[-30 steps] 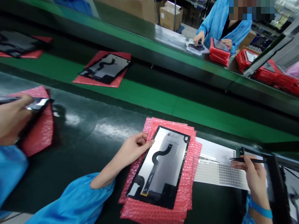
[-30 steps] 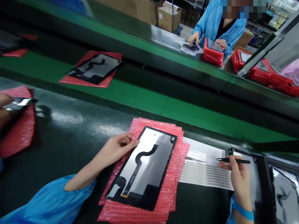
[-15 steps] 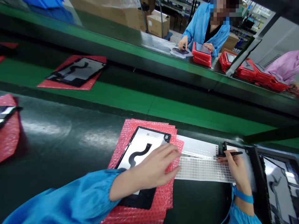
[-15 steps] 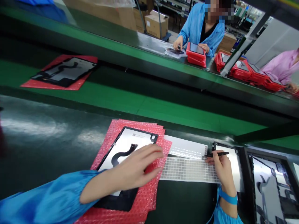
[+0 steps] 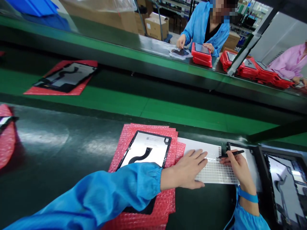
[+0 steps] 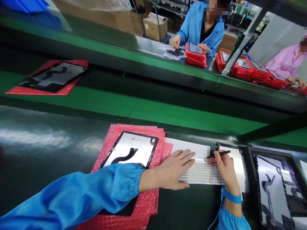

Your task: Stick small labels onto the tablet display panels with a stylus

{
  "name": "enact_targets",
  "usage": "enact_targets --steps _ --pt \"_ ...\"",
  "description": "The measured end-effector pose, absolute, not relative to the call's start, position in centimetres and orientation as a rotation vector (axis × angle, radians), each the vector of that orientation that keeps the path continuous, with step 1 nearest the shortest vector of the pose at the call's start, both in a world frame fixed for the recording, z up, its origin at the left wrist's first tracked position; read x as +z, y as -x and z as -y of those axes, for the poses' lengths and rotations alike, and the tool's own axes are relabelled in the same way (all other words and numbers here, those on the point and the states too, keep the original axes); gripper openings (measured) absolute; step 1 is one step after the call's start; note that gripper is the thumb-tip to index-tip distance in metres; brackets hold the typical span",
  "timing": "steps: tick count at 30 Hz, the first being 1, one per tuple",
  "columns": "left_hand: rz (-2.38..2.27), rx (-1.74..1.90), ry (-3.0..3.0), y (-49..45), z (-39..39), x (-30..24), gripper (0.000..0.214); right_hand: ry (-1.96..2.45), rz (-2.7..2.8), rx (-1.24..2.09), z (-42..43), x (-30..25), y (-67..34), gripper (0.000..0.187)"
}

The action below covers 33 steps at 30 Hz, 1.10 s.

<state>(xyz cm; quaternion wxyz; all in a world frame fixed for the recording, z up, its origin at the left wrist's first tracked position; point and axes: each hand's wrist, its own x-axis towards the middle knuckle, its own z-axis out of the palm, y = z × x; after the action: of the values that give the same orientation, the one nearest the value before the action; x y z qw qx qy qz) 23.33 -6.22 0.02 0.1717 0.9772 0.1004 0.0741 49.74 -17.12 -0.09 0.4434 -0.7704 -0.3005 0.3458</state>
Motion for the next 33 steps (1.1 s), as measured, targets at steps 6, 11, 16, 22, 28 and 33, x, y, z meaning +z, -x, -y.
enact_targets --steps 6,11,16,22,28,33 --pt "-0.288 0.213 -2.765 -23.3 6.2 0.2 0.092 1.836 0.690 0.853 17.2 0.0 -50.0 0.044" --pt "-0.271 0.230 -2.743 -23.6 5.8 0.8 0.094 1.699 0.649 0.798 17.4 1.4 -48.9 0.043" --pt "-0.283 0.305 -2.761 -20.2 8.3 3.5 0.087 1.513 0.667 0.796 15.8 2.7 -43.7 0.036" --pt "-0.341 0.213 -2.755 -12.5 11.2 4.9 0.036 1.474 0.613 1.033 12.8 1.6 -34.7 0.049" --pt "-0.751 0.321 -2.788 -7.8 8.6 1.5 0.024 1.443 0.620 1.191 10.9 0.6 -29.1 0.051" --pt "-0.832 0.353 -2.776 -7.2 8.4 0.8 0.043 1.418 0.615 1.227 10.7 -0.4 -27.9 0.051"
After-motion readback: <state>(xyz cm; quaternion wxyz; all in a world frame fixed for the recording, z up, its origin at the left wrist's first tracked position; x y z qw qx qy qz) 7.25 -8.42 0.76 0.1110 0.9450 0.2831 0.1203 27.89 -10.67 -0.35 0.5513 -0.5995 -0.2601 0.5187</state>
